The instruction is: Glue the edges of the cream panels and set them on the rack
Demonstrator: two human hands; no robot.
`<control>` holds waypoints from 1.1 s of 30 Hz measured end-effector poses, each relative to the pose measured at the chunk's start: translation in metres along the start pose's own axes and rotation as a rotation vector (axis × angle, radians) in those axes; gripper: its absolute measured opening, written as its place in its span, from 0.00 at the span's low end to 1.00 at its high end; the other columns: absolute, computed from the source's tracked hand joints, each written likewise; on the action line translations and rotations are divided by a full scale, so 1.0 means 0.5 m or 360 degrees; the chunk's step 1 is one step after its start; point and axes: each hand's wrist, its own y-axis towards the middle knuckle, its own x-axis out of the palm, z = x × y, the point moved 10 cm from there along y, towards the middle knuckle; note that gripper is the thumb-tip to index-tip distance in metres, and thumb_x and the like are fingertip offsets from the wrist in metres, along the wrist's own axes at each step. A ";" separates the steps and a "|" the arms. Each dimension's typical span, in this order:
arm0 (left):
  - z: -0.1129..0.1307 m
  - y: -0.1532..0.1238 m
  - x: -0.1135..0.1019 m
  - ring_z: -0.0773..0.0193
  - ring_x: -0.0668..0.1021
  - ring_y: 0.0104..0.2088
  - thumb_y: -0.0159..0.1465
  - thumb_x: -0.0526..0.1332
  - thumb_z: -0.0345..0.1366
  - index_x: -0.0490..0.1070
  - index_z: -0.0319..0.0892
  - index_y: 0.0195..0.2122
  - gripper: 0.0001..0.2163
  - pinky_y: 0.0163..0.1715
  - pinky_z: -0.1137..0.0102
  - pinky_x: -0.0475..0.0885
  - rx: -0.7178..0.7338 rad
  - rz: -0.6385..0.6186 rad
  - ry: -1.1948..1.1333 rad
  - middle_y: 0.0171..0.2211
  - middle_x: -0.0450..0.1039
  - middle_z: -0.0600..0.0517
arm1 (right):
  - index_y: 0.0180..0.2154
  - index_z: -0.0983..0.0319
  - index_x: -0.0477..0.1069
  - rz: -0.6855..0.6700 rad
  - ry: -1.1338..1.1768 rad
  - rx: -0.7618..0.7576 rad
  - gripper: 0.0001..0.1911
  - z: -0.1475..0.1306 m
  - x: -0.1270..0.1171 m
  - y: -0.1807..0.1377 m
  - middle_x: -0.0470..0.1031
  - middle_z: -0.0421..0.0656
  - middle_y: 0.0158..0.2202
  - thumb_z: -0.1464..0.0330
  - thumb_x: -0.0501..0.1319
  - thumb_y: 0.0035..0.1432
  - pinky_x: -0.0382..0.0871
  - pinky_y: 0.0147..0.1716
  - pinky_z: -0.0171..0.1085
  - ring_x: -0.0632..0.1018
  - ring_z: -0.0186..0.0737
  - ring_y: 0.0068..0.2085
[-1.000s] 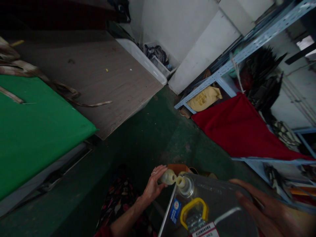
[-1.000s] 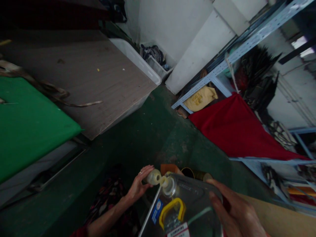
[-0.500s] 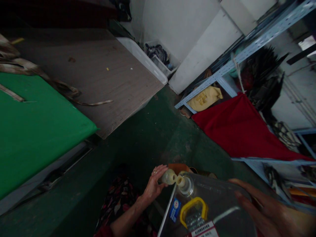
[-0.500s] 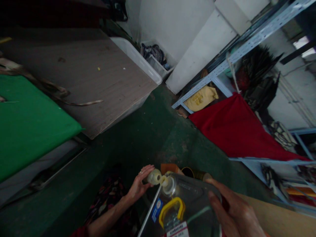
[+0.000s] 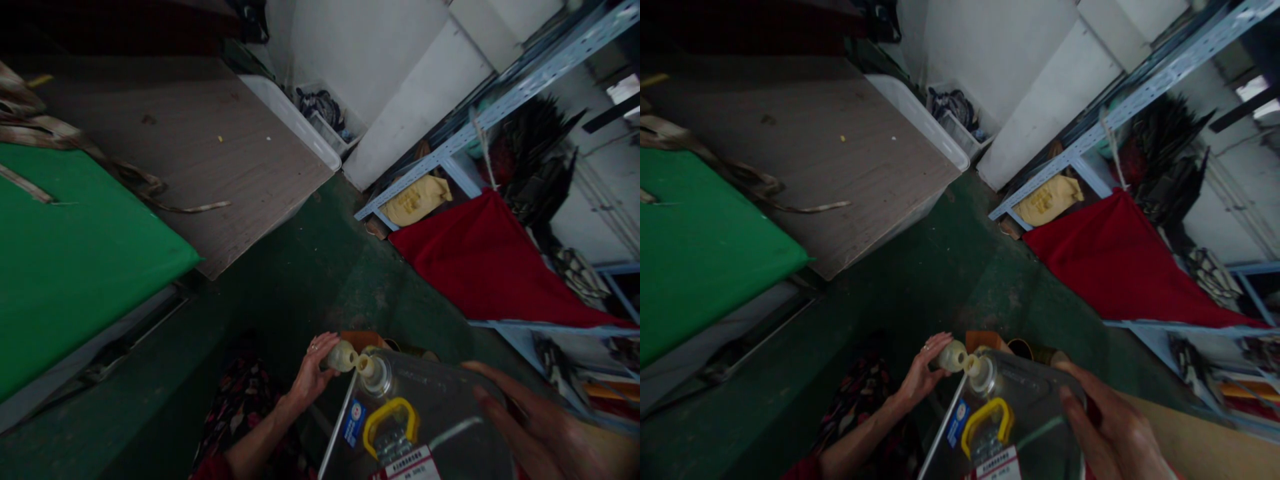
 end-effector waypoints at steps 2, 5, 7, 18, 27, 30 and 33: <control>-0.004 0.002 0.000 0.45 0.67 0.60 0.50 0.72 0.29 0.70 0.47 0.56 0.30 0.62 0.43 0.52 0.0002 0.0007 -0.0004 0.58 0.69 0.42 | 0.48 0.56 0.75 0.0009 0.0021 -0.0028 0.28 -0.003 0.001 -0.001 0.78 0.43 0.46 0.45 0.56 0.54 0.73 0.48 0.39 0.78 0.49 0.48; -0.005 0.004 -0.001 0.45 0.67 0.60 0.50 0.72 0.30 0.70 0.46 0.56 0.31 0.62 0.43 0.53 0.0026 0.0018 -0.0002 0.57 0.69 0.42 | 0.50 0.55 0.73 0.0093 -0.0012 0.0024 0.27 -0.005 -0.004 -0.006 0.77 0.42 0.49 0.47 0.54 0.57 0.69 0.53 0.44 0.76 0.50 0.52; -0.004 0.004 0.000 0.45 0.67 0.60 0.50 0.72 0.30 0.70 0.46 0.56 0.31 0.62 0.43 0.53 0.0040 0.0008 -0.0003 0.57 0.69 0.42 | 0.50 0.54 0.73 0.0105 -0.0040 0.0092 0.28 -0.001 -0.005 -0.008 0.76 0.42 0.49 0.45 0.54 0.57 0.66 0.56 0.48 0.75 0.51 0.52; -0.010 -0.002 0.001 0.47 0.66 0.61 0.50 0.70 0.26 0.69 0.49 0.57 0.31 0.63 0.44 0.52 -0.0017 -0.0007 -0.0005 0.58 0.69 0.44 | 0.49 0.53 0.74 0.0039 -0.0076 -0.0069 0.27 0.003 -0.003 -0.003 0.78 0.39 0.47 0.45 0.55 0.56 0.69 0.52 0.40 0.78 0.45 0.48; -0.009 0.001 0.002 0.46 0.66 0.61 0.52 0.70 0.29 0.70 0.48 0.56 0.29 0.63 0.43 0.51 -0.0022 -0.0018 0.0007 0.58 0.69 0.44 | 0.49 0.54 0.73 0.0128 -0.0047 0.0055 0.26 -0.022 -0.008 -0.017 0.77 0.39 0.48 0.46 0.54 0.57 0.66 0.56 0.43 0.76 0.48 0.51; -0.008 0.001 0.003 0.46 0.66 0.61 0.52 0.70 0.30 0.69 0.48 0.56 0.29 0.62 0.44 0.52 -0.0008 -0.0019 0.0012 0.58 0.69 0.43 | 0.48 0.54 0.74 0.0146 -0.0003 0.0034 0.26 -0.033 -0.010 -0.019 0.78 0.40 0.47 0.46 0.54 0.57 0.67 0.55 0.40 0.76 0.48 0.51; -0.006 0.000 0.001 0.45 0.66 0.61 0.53 0.70 0.30 0.69 0.47 0.57 0.29 0.62 0.43 0.52 0.0020 -0.0012 0.0012 0.58 0.69 0.42 | 0.48 0.55 0.74 0.0130 0.0009 0.0016 0.25 -0.031 -0.008 -0.018 0.78 0.40 0.46 0.47 0.55 0.57 0.68 0.54 0.38 0.77 0.47 0.49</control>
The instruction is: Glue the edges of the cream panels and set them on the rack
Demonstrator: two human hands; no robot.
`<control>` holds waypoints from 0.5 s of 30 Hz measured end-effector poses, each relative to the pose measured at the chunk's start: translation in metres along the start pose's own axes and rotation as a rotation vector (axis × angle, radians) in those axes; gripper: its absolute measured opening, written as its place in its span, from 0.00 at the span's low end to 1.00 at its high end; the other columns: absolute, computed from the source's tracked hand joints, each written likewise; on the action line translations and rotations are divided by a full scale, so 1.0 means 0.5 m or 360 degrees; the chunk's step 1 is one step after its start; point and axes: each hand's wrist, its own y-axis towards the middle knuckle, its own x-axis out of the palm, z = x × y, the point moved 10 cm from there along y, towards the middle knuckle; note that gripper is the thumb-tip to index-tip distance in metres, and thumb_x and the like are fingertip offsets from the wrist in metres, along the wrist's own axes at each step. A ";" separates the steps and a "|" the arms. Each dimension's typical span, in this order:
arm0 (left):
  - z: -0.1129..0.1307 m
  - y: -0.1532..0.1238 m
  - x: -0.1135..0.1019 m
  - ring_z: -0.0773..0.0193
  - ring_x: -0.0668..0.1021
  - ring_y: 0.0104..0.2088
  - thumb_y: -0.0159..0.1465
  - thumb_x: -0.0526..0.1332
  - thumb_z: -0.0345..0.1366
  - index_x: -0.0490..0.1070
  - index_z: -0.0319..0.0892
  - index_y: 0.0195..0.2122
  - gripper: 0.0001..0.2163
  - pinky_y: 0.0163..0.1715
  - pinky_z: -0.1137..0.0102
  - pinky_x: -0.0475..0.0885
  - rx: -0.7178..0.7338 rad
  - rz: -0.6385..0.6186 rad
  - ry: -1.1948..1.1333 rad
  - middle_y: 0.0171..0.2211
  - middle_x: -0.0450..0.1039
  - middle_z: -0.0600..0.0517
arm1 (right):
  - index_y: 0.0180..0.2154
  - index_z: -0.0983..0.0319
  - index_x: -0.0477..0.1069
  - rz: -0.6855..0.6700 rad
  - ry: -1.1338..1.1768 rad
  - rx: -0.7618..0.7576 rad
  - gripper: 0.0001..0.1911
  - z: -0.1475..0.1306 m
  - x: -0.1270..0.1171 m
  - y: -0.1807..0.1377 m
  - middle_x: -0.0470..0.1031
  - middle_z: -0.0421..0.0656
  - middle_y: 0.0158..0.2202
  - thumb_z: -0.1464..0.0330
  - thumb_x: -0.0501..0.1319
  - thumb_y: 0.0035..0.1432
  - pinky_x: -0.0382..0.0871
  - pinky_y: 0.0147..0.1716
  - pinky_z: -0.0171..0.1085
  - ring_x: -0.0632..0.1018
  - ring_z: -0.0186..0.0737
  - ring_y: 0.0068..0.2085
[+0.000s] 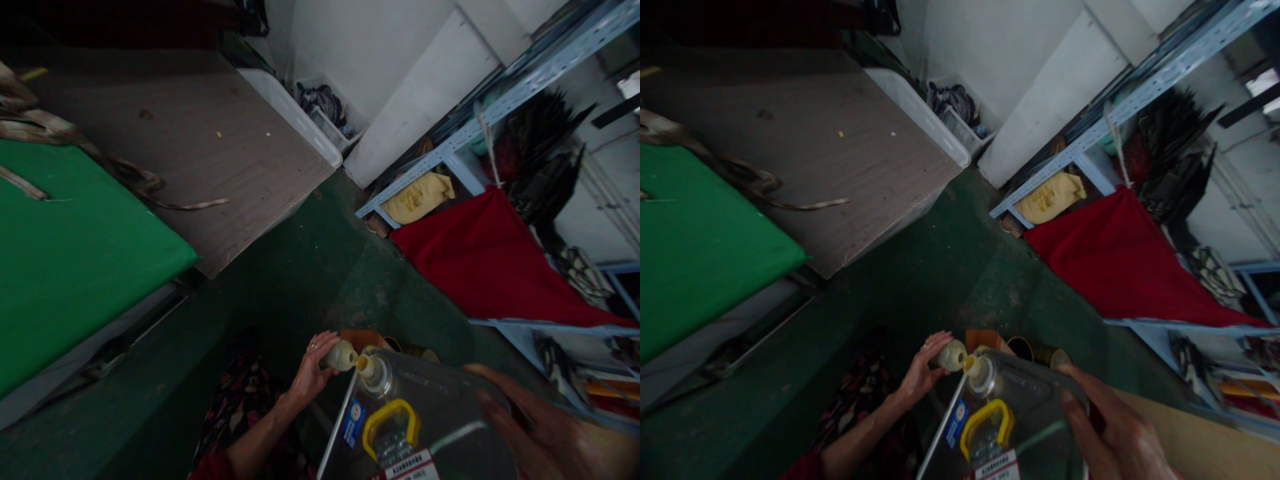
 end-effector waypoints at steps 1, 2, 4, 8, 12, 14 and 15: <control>0.001 0.000 0.000 0.45 0.66 0.61 0.53 0.70 0.30 0.69 0.47 0.57 0.29 0.62 0.43 0.52 0.0007 0.0000 0.0002 0.58 0.69 0.42 | 0.48 0.55 0.74 -0.0003 -0.0022 0.0005 0.26 0.005 0.000 0.001 0.78 0.41 0.46 0.47 0.55 0.58 0.68 0.54 0.39 0.78 0.46 0.49; 0.001 0.000 0.000 0.45 0.66 0.61 0.53 0.70 0.30 0.69 0.46 0.57 0.29 0.62 0.43 0.52 0.0013 -0.0002 0.0003 0.58 0.69 0.42 | 0.49 0.55 0.73 -0.0006 -0.0047 0.0001 0.26 0.011 0.000 0.002 0.78 0.41 0.46 0.47 0.54 0.58 0.68 0.54 0.39 0.78 0.46 0.49; 0.003 0.000 0.000 0.45 0.66 0.61 0.52 0.70 0.30 0.69 0.46 0.57 0.29 0.62 0.43 0.52 0.0024 -0.0009 0.0005 0.58 0.69 0.42 | 0.50 0.54 0.73 -0.0030 -0.0099 -0.0041 0.25 0.024 0.001 0.008 0.77 0.39 0.48 0.47 0.53 0.59 0.68 0.53 0.39 0.77 0.45 0.50; 0.003 -0.001 0.002 0.46 0.67 0.61 0.52 0.70 0.28 0.69 0.47 0.57 0.30 0.62 0.43 0.53 0.0008 -0.0016 0.0021 0.58 0.68 0.43 | 0.49 0.53 0.74 -0.0114 -0.0097 -0.0264 0.24 0.037 0.007 0.023 0.78 0.38 0.46 0.49 0.55 0.58 0.72 0.44 0.31 0.79 0.42 0.45; 0.000 -0.001 0.003 0.46 0.66 0.61 0.51 0.70 0.27 0.68 0.47 0.57 0.31 0.62 0.44 0.52 -0.0001 -0.0017 0.0038 0.59 0.68 0.43 | 0.51 0.54 0.74 -0.0134 -0.0161 -0.0329 0.23 0.035 0.007 0.027 0.77 0.40 0.47 0.51 0.56 0.59 0.71 0.45 0.33 0.78 0.45 0.47; -0.001 0.000 0.003 0.46 0.67 0.61 0.51 0.71 0.27 0.69 0.47 0.57 0.31 0.62 0.44 0.52 0.0007 -0.0007 0.0045 0.59 0.68 0.43 | 0.50 0.54 0.74 -0.0152 -0.0177 -0.0328 0.24 0.028 0.008 0.024 0.78 0.40 0.46 0.50 0.56 0.58 0.72 0.44 0.33 0.79 0.45 0.45; -0.001 0.000 0.002 0.46 0.67 0.61 0.51 0.71 0.27 0.69 0.47 0.57 0.31 0.62 0.44 0.52 0.0014 -0.0003 0.0047 0.59 0.68 0.43 | 0.49 0.54 0.75 -0.0144 -0.0183 -0.0321 0.24 0.024 0.007 0.023 0.78 0.39 0.45 0.49 0.55 0.58 0.72 0.44 0.32 0.80 0.44 0.44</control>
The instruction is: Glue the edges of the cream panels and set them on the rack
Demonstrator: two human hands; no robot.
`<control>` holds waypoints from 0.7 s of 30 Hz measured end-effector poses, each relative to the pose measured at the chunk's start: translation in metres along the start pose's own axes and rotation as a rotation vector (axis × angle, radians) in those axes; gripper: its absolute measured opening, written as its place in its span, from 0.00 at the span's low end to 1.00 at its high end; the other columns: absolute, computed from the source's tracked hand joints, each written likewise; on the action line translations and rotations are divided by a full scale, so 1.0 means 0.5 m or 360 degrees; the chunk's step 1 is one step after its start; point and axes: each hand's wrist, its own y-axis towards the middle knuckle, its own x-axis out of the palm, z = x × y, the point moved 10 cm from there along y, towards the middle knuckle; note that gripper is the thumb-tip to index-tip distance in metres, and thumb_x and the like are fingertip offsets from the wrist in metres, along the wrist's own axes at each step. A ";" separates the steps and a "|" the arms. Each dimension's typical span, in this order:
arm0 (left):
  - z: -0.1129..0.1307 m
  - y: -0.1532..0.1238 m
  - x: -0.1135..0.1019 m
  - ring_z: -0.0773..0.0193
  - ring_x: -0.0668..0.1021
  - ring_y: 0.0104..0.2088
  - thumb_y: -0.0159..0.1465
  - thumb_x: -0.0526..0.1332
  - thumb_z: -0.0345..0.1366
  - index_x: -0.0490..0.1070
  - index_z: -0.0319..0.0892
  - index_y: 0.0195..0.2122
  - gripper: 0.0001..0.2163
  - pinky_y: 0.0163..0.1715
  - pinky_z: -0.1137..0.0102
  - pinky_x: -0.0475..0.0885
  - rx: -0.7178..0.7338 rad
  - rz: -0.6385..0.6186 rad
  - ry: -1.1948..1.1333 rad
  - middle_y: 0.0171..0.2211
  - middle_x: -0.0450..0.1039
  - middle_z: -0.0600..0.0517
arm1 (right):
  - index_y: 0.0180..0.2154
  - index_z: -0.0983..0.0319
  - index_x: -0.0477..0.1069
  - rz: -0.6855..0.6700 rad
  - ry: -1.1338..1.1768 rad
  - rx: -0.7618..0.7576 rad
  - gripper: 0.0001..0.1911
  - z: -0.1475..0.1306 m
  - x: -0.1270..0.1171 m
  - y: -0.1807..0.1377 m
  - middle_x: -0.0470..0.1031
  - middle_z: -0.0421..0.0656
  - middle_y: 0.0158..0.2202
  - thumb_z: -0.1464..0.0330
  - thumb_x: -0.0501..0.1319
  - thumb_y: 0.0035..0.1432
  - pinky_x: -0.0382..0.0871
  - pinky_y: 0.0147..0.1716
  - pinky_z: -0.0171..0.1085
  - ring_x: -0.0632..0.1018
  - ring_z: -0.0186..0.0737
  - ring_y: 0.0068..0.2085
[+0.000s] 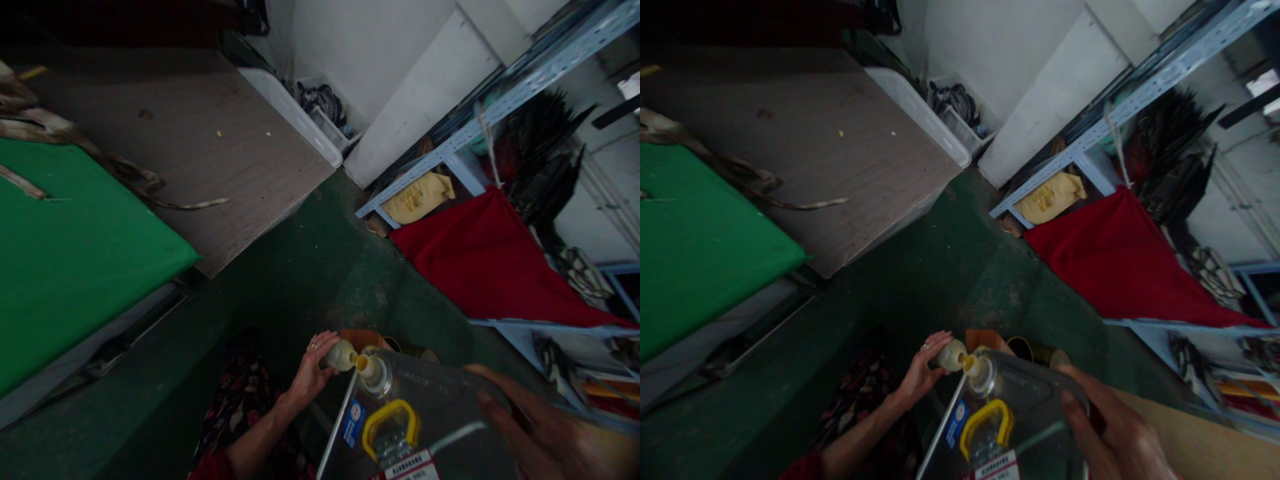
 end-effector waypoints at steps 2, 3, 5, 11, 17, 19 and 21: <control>0.001 0.000 -0.001 0.46 0.67 0.61 0.51 0.71 0.28 0.69 0.47 0.57 0.31 0.62 0.44 0.53 0.0019 0.0006 -0.0002 0.58 0.69 0.43 | 0.49 0.53 0.75 0.0037 -0.0026 0.0035 0.24 -0.003 -0.003 -0.003 0.78 0.38 0.45 0.48 0.55 0.58 0.73 0.44 0.33 0.79 0.44 0.45; 0.001 0.000 -0.001 0.46 0.67 0.60 0.51 0.71 0.29 0.69 0.46 0.57 0.31 0.62 0.44 0.53 0.0027 0.0008 -0.0003 0.58 0.69 0.43 | 0.49 0.53 0.74 0.0061 -0.0045 0.0064 0.24 -0.002 -0.005 -0.004 0.78 0.38 0.46 0.49 0.54 0.58 0.72 0.46 0.35 0.79 0.44 0.46; 0.001 -0.001 -0.002 0.46 0.67 0.60 0.51 0.71 0.29 0.69 0.47 0.57 0.31 0.62 0.43 0.53 0.0032 0.0013 -0.0006 0.58 0.69 0.42 | 0.51 0.54 0.73 0.0090 -0.0059 0.0105 0.24 0.002 -0.006 -0.007 0.77 0.39 0.48 0.50 0.54 0.60 0.70 0.49 0.38 0.78 0.45 0.49; -0.002 -0.002 -0.001 0.46 0.67 0.61 0.50 0.71 0.26 0.69 0.48 0.57 0.32 0.62 0.43 0.53 0.0011 0.0014 -0.0030 0.58 0.69 0.43 | 0.49 0.55 0.74 0.0094 0.0056 0.0108 0.26 -0.012 -0.003 -0.011 0.79 0.41 0.45 0.47 0.54 0.59 0.72 0.48 0.35 0.79 0.44 0.46; -0.003 -0.003 -0.003 0.46 0.67 0.60 0.51 0.71 0.27 0.69 0.48 0.57 0.31 0.62 0.44 0.53 -0.0008 0.0033 -0.0018 0.58 0.69 0.43 | 0.50 0.53 0.73 0.0071 0.0127 0.0111 0.23 -0.003 -0.004 -0.009 0.78 0.39 0.46 0.49 0.56 0.58 0.71 0.47 0.33 0.79 0.43 0.46; -0.001 -0.003 -0.003 0.46 0.67 0.60 0.52 0.71 0.29 0.69 0.47 0.56 0.30 0.62 0.44 0.53 0.0005 0.0029 -0.0025 0.58 0.69 0.42 | 0.49 0.54 0.75 0.0021 0.0137 0.0054 0.24 0.003 0.000 -0.004 0.79 0.40 0.44 0.50 0.57 0.57 0.73 0.43 0.33 0.80 0.45 0.44; 0.000 -0.003 -0.004 0.45 0.67 0.60 0.52 0.71 0.31 0.69 0.47 0.56 0.29 0.61 0.43 0.53 0.0022 0.0032 -0.0034 0.58 0.69 0.42 | 0.49 0.55 0.75 0.0024 0.0132 0.0032 0.24 0.011 -0.002 0.000 0.78 0.42 0.45 0.50 0.58 0.57 0.74 0.42 0.35 0.79 0.47 0.44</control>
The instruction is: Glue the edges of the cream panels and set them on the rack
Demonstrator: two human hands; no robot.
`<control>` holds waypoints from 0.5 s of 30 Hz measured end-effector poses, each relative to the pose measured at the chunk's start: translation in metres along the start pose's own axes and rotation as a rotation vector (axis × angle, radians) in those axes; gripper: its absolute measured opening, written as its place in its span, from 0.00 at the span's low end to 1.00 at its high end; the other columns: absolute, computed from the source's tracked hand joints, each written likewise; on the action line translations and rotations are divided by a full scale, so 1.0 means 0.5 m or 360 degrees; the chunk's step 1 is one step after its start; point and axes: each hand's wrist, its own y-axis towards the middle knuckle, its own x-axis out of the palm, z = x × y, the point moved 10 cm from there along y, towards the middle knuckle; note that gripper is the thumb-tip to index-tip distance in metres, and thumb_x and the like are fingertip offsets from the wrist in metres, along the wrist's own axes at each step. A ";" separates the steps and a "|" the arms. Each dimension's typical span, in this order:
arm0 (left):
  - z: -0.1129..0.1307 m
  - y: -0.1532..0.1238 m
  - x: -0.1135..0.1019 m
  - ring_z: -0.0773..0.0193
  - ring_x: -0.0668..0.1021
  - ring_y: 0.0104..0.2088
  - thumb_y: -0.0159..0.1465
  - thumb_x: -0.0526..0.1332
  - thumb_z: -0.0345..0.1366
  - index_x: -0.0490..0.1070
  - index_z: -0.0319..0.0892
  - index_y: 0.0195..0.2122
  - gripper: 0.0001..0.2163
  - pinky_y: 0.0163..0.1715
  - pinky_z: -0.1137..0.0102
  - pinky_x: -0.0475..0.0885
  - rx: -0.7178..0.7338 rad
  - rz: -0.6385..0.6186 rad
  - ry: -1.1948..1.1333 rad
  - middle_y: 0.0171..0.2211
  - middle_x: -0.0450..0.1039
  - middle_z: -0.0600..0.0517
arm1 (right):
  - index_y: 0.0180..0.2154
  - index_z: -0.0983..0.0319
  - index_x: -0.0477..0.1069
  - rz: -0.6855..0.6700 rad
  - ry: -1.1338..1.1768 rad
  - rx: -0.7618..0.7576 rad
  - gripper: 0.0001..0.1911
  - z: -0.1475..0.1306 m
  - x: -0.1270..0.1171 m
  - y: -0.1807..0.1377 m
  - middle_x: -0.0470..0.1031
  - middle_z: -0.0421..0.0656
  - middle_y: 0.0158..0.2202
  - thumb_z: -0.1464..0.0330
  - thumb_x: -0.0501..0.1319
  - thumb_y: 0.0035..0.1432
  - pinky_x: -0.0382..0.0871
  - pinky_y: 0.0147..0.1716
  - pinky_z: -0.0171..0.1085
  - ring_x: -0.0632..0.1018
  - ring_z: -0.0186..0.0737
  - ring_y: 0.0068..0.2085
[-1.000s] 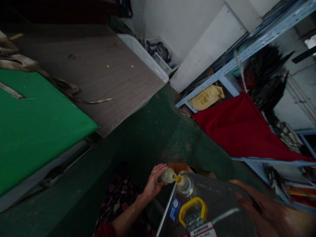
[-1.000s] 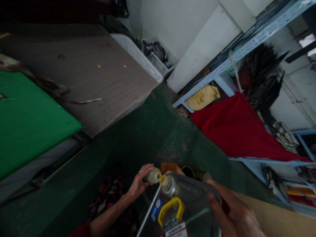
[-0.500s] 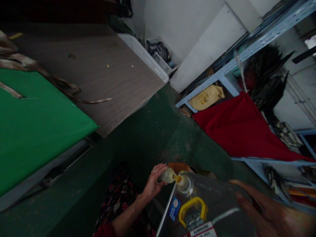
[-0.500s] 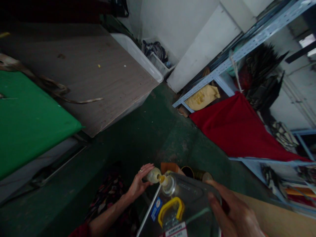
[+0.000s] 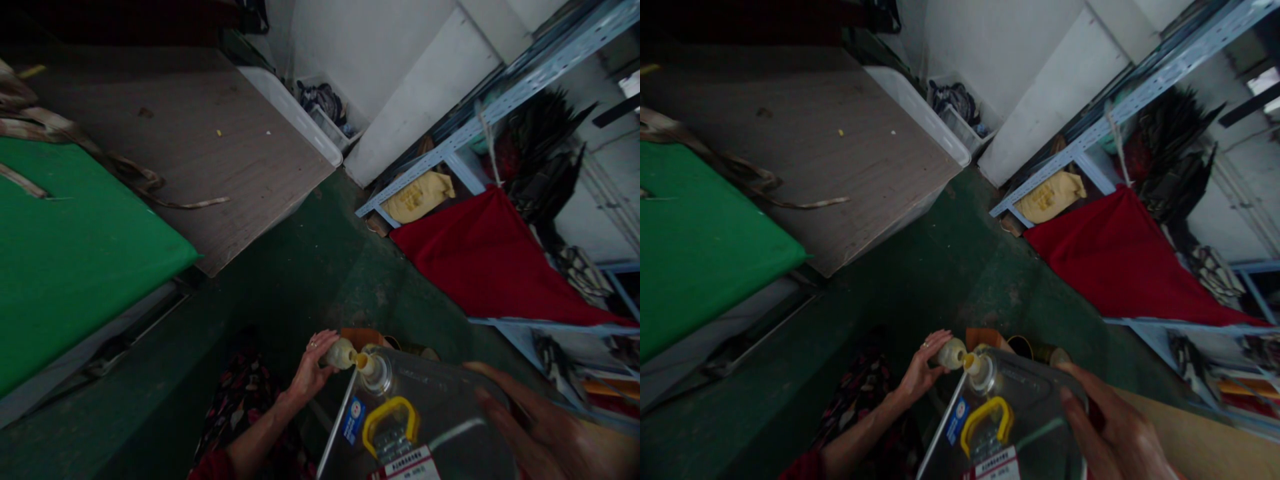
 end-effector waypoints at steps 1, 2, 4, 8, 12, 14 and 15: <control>0.000 0.000 0.000 0.45 0.67 0.60 0.52 0.71 0.31 0.69 0.47 0.57 0.29 0.61 0.43 0.53 0.0008 -0.0002 -0.0003 0.58 0.69 0.42 | 0.49 0.55 0.75 0.0017 0.0000 -0.0004 0.24 0.002 -0.003 0.001 0.78 0.43 0.46 0.50 0.58 0.57 0.75 0.42 0.36 0.79 0.48 0.45; 0.000 0.000 0.000 0.45 0.67 0.60 0.52 0.70 0.31 0.69 0.47 0.57 0.29 0.61 0.43 0.53 0.0015 -0.0003 -0.0006 0.58 0.69 0.41 | 0.49 0.55 0.75 0.0020 0.0006 -0.0007 0.24 0.003 -0.004 0.002 0.78 0.43 0.46 0.50 0.58 0.57 0.75 0.42 0.36 0.79 0.49 0.46; 0.000 -0.001 0.000 0.45 0.67 0.60 0.53 0.70 0.31 0.69 0.47 0.57 0.29 0.61 0.43 0.53 0.0026 -0.0005 -0.0007 0.58 0.69 0.42 | 0.49 0.55 0.75 0.0004 0.0024 0.0011 0.24 0.002 -0.001 0.002 0.78 0.43 0.45 0.49 0.57 0.57 0.75 0.42 0.36 0.79 0.48 0.45; 0.000 -0.001 -0.001 0.45 0.67 0.60 0.52 0.70 0.31 0.69 0.48 0.57 0.29 0.61 0.43 0.53 0.0020 0.0002 -0.0003 0.58 0.69 0.42 | 0.50 0.55 0.74 0.0019 -0.0014 0.0065 0.25 -0.017 0.000 -0.004 0.78 0.42 0.45 0.49 0.56 0.58 0.74 0.45 0.36 0.79 0.46 0.45; 0.000 0.001 -0.001 0.45 0.67 0.61 0.52 0.70 0.31 0.69 0.48 0.57 0.29 0.62 0.43 0.53 -0.0008 -0.0006 0.0008 0.58 0.69 0.42 | 0.50 0.54 0.73 0.0131 -0.0119 0.0109 0.24 -0.031 -0.008 -0.013 0.78 0.41 0.47 0.50 0.53 0.60 0.70 0.51 0.40 0.77 0.47 0.49; 0.001 0.002 -0.001 0.45 0.67 0.61 0.52 0.71 0.32 0.69 0.48 0.57 0.29 0.61 0.43 0.53 -0.0010 -0.0011 0.0014 0.58 0.69 0.42 | 0.51 0.53 0.72 0.0087 -0.0128 0.0070 0.23 -0.031 -0.001 -0.011 0.77 0.40 0.48 0.50 0.54 0.60 0.71 0.50 0.40 0.77 0.46 0.50; 0.002 0.003 -0.002 0.45 0.67 0.60 0.52 0.71 0.32 0.69 0.47 0.57 0.29 0.61 0.43 0.53 -0.0008 -0.0012 0.0017 0.58 0.69 0.41 | 0.51 0.53 0.73 0.0071 -0.0131 0.0052 0.23 -0.029 0.000 -0.009 0.77 0.40 0.48 0.50 0.54 0.60 0.71 0.50 0.39 0.77 0.46 0.50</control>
